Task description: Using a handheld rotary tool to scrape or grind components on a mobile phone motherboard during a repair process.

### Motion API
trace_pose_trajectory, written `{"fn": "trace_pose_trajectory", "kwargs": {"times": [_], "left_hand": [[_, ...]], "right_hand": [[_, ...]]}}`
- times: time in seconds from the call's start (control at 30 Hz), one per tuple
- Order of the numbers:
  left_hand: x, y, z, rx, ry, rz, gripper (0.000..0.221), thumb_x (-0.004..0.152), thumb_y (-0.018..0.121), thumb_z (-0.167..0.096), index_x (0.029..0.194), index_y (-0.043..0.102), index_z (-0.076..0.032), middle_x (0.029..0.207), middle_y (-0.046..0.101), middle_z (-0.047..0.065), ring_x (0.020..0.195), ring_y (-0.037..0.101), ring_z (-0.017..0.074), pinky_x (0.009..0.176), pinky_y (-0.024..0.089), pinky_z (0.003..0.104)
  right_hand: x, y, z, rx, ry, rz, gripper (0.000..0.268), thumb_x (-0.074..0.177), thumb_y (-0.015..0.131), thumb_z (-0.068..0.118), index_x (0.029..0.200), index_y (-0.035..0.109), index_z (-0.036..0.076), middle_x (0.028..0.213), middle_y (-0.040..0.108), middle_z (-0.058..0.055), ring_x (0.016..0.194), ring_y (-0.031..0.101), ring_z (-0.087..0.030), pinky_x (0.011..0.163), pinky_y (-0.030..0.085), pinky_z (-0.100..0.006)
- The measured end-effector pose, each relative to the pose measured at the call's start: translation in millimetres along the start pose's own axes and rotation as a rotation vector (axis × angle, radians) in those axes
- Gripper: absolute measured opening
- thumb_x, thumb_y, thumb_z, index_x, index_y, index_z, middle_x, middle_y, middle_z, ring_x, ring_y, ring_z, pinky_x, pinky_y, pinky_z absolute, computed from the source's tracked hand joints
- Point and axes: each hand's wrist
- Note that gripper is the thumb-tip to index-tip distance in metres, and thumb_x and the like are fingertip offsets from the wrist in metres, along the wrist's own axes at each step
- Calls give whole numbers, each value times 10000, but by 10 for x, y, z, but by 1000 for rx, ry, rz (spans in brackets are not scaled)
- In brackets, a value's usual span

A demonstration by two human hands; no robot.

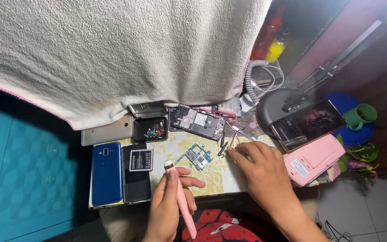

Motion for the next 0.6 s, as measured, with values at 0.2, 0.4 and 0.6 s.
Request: {"fn": "trace_pose_trajectory", "kwargs": {"times": [0.2, 0.4, 0.6], "left_hand": [[-14, 25, 9, -22, -56, 45, 519, 1018, 382, -381, 1129, 616, 68, 854, 801, 303, 415, 492, 237, 448, 464, 369], [-1, 12, 27, -16, -18, 64, 501, 1017, 396, -376, 1132, 630, 52, 844, 796, 287, 411, 473, 211, 429, 445, 353], [15, 0, 69, -11, -27, 86, 493, 1022, 394, -360, 1134, 625, 61, 851, 792, 295, 412, 478, 221, 429, 459, 357]], "right_hand": [[-50, 10, -124, -111, 0, 11, 427, 822, 640, 129, 1230, 701, 241, 1117, 673, 19, 1061, 591, -273, 832, 444, -431], [35, -114, -154, -41, 16, -59, 235, 919, 661, 223, 1147, 719, 220, 1054, 700, 34, 1010, 615, -251, 781, 424, -412], [46, -162, -141, -51, 6, -110, 148, 876, 736, 217, 1025, 737, 213, 909, 692, 37, 901, 618, -248, 735, 416, -407]]}}
Point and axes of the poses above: each hand's wrist, its own x-axis towards the middle knuckle, its own y-axis out of the palm, z = x × y
